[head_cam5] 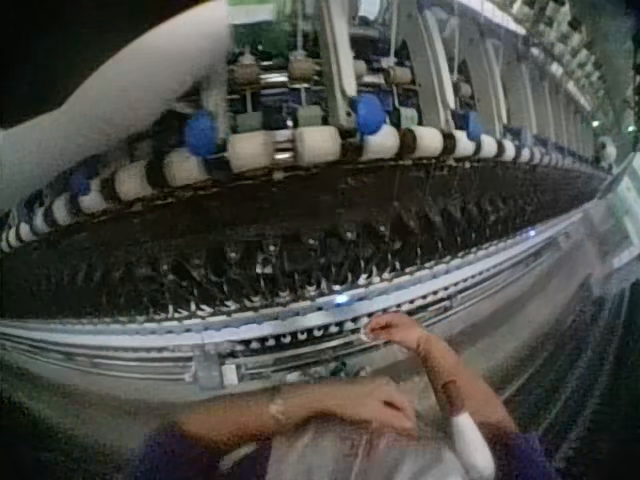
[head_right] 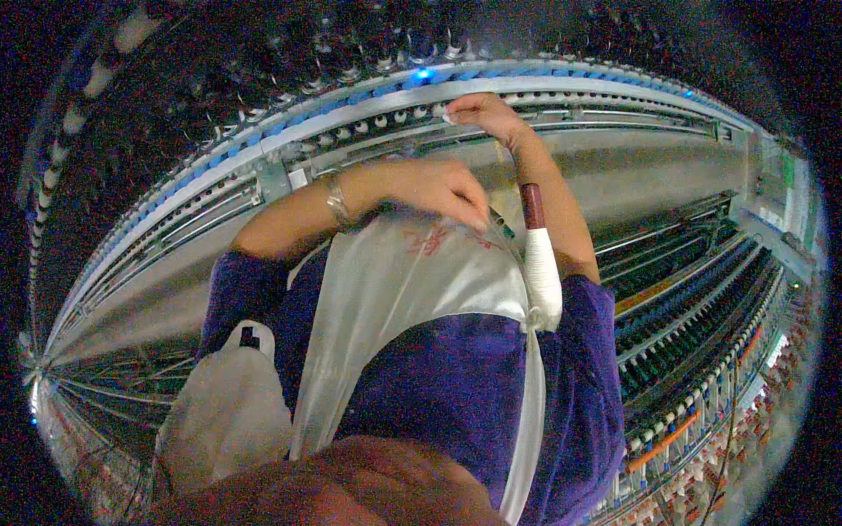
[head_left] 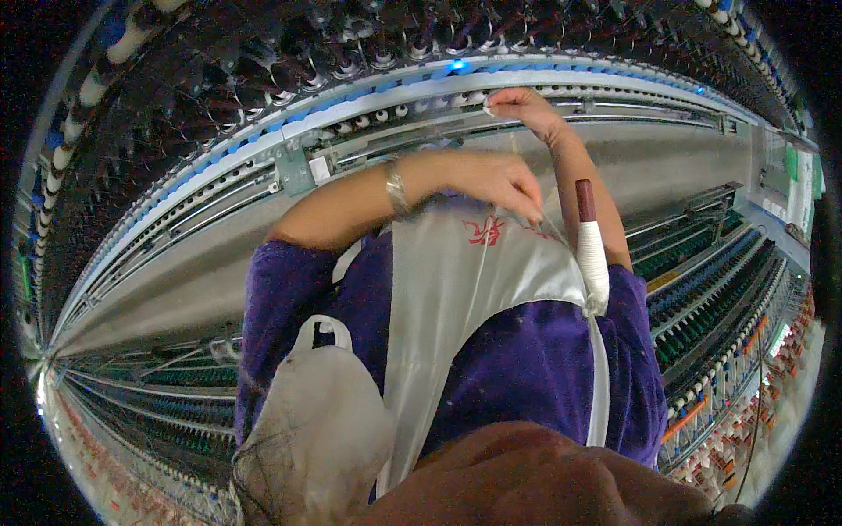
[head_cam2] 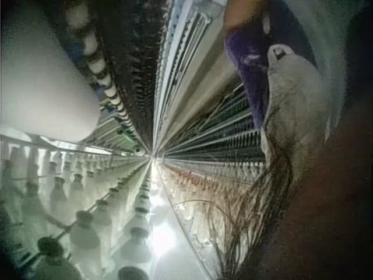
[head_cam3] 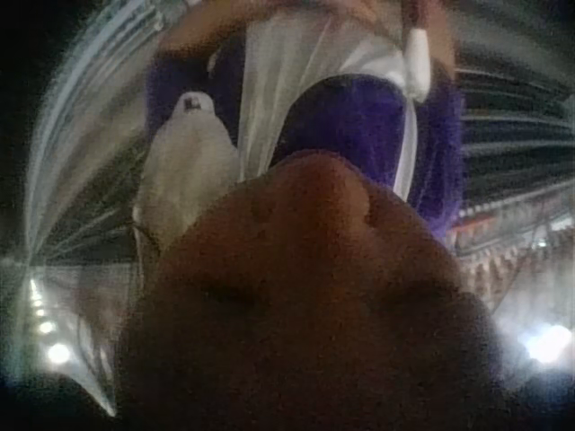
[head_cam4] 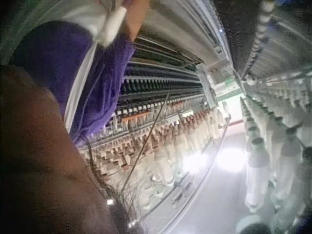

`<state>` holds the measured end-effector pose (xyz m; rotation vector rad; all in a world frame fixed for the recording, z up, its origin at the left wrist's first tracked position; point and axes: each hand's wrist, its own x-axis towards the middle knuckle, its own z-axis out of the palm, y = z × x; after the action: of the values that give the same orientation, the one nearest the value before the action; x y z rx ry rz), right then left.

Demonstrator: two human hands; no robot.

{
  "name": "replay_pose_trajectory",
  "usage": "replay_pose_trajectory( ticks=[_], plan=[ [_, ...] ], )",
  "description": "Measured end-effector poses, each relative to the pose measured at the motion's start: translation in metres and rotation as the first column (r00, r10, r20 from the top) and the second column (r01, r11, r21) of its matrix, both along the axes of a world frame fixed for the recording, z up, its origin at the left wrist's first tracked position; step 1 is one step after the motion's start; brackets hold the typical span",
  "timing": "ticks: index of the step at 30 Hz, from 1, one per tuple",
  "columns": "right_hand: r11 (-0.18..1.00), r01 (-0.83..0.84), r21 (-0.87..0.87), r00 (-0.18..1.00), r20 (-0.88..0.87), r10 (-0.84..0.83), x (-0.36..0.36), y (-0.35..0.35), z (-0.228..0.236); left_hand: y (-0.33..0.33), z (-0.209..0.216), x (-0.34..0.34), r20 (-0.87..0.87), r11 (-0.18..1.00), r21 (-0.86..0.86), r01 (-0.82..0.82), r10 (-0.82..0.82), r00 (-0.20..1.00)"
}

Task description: The person threads white yarn through a spinning machine, repeatedly tying knots and guiding the thread through guides and tensioners. They also replace empty yarn bobbins with full ones and adjust the thread path to maintain continuous operation.

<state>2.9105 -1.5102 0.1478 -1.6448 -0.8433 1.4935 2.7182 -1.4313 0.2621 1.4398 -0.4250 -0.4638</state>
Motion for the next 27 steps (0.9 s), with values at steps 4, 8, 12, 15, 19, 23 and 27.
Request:
replay_pose_trajectory(
  ticks=[4,8,12,15,19,23,27],
  plan=[
    [0.922,-0.113,-0.37,0.897,0.361,0.255,0.015,-0.03,-0.016,0.059,-0.027,-0.028,-0.368,0.92,0.051,-0.388,0.379,0.849],
    [0.931,-0.091,-0.354,0.908,0.354,0.224,0.017,-0.033,-0.015,0.102,-0.068,-0.046,-0.311,0.788,0.386,-0.481,0.601,0.736],
    [0.934,-0.074,-0.349,0.981,0.143,0.131,0.005,-0.025,-0.028,0.115,-0.125,-0.071,-0.253,0.667,0.509,-0.544,0.72,0.646],
    [0.84,-0.32,-0.438,0.459,0.704,0.542,-0.003,-0.02,-0.036,0.123,-0.159,-0.092,-0.278,0.634,0.556,-0.537,0.751,0.599],
    [0.866,-0.376,-0.329,0.804,0.349,0.481,-0.005,-0.016,-0.013,0.129,-0.183,-0.119,-0.288,0.591,0.639,-0.492,0.777,0.56],
    [0.745,-0.644,-0.171,0.723,-0.453,0.521,-0.008,-0.006,0.036,0.123,-0.194,-0.128,-0.252,0.511,0.661,-0.55,0.841,0.479],
    [0.964,-0.231,-0.13,0.95,-0.247,0.194,-0.023,0.008,0.053,0.11,-0.193,-0.129,-0.113,0.411,0.653,-0.636,0.883,0.455]
  ],
)
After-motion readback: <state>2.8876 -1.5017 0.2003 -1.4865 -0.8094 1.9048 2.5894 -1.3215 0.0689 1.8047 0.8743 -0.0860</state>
